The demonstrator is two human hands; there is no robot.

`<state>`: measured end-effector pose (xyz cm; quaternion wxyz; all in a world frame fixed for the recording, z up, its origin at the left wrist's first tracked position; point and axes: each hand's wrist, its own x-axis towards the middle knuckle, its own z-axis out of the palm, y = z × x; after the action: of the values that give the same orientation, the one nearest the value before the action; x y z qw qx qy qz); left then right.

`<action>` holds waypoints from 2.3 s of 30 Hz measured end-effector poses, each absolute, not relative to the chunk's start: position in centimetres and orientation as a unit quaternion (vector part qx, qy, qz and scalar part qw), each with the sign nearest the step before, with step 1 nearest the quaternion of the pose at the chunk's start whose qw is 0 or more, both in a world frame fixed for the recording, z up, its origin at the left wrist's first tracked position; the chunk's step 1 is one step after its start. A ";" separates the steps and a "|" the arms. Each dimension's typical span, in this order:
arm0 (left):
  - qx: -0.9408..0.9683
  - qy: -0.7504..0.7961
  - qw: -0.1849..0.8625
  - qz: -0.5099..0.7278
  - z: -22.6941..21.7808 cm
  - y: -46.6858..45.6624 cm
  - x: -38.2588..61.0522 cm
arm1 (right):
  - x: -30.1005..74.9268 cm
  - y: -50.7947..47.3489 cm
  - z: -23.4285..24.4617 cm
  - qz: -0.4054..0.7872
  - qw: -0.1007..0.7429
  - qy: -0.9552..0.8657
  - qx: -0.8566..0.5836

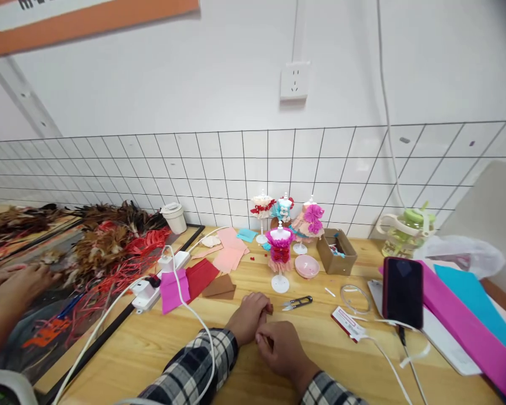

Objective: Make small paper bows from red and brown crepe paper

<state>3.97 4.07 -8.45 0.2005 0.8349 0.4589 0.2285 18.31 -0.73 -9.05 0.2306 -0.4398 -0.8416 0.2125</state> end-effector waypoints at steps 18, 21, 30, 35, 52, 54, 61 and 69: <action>0.841 0.387 0.265 0.271 -9.8 5.5 2.1 | 18.4 1.3 -12.2 0.243 0.288 -0.752 -0.540; 0.841 0.350 0.285 0.299 -9.7 6.0 1.1 | 18.2 1.5 -12.1 0.235 0.291 -0.739 -0.560; 0.739 0.401 0.399 0.366 -10.9 7.4 0.9 | 17.1 0.0 -10.0 0.161 0.232 -0.758 -0.588; 0.656 0.397 0.496 0.407 -11.2 7.3 0.8 | 16.8 -0.5 -9.9 0.172 0.207 -0.770 -0.578; 0.526 0.428 0.552 0.484 -9.6 6.5 1.3 | 16.9 4.7 -9.8 0.175 0.495 -0.687 -0.503; 0.545 0.445 0.525 0.479 -9.3 6.2 1.4 | 16.8 4.8 -9.7 0.192 0.485 -0.690 -0.501; 0.517 0.424 0.557 0.492 -9.2 5.5 2.6 | 17.7 4.5 -10.6 0.254 0.466 -0.688 -0.495; 0.576 0.412 0.530 0.466 -9.3 5.2 2.8 | 19.4 5.2 -10.5 0.245 0.412 -0.688 -0.545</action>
<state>2.81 5.23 -9.26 0.5304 0.5762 0.4115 0.4661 19.36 5.16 -10.50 0.4117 -0.5451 -0.6881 0.2445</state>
